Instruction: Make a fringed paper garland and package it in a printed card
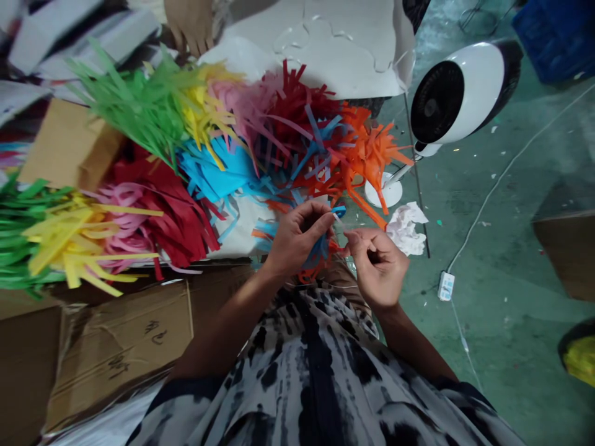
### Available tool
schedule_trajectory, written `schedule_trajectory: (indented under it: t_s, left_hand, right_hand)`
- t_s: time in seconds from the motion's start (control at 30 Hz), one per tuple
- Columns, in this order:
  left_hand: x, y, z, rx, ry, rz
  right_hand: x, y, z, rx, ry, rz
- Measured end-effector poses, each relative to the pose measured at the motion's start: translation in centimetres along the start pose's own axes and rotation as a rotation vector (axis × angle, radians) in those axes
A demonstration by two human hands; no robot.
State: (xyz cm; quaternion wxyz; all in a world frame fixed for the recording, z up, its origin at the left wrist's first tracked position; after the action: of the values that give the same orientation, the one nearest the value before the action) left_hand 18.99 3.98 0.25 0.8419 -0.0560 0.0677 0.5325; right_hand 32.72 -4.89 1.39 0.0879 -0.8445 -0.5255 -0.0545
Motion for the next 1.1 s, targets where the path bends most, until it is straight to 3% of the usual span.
schedule_trajectory:
  t_s: [0.27, 0.47, 0.8, 1.1]
  left_hand:
    - [-0.3, 0.2, 0.2, 0.040, -0.033, 0.025]
    - [-0.3, 0.1, 1.1, 0.285, -0.227, 0.083]
    - [0.3, -0.5, 0.4, 0.058, -0.031, -0.044]
    - [0.4, -0.7, 1.0, 0.156, -0.103, -0.062]
  right_hand:
    - [0.1, 0.2, 0.8, -0.009, -0.083, 0.045]
    - [0.4, 0.2, 1.2, -0.016, -0.090, 0.056]
    - [0.5, 0.4, 1.3, 0.004, -0.087, 0.038]
    - [0.3, 0.6, 1.7, -0.017, -0.116, 0.007]
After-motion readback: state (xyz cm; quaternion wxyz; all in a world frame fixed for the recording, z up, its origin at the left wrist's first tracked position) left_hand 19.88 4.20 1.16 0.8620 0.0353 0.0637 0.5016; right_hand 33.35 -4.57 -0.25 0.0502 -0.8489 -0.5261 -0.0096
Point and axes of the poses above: each hand's wrist, its own x-axis towards the middle knuckle, its own y-axis out of the back of the hand, z = x × y, the point moved 4 cm from there along x, towards the middle knuckle, and after that the axes turned 14 degrees about x, right-handed, at the moved point
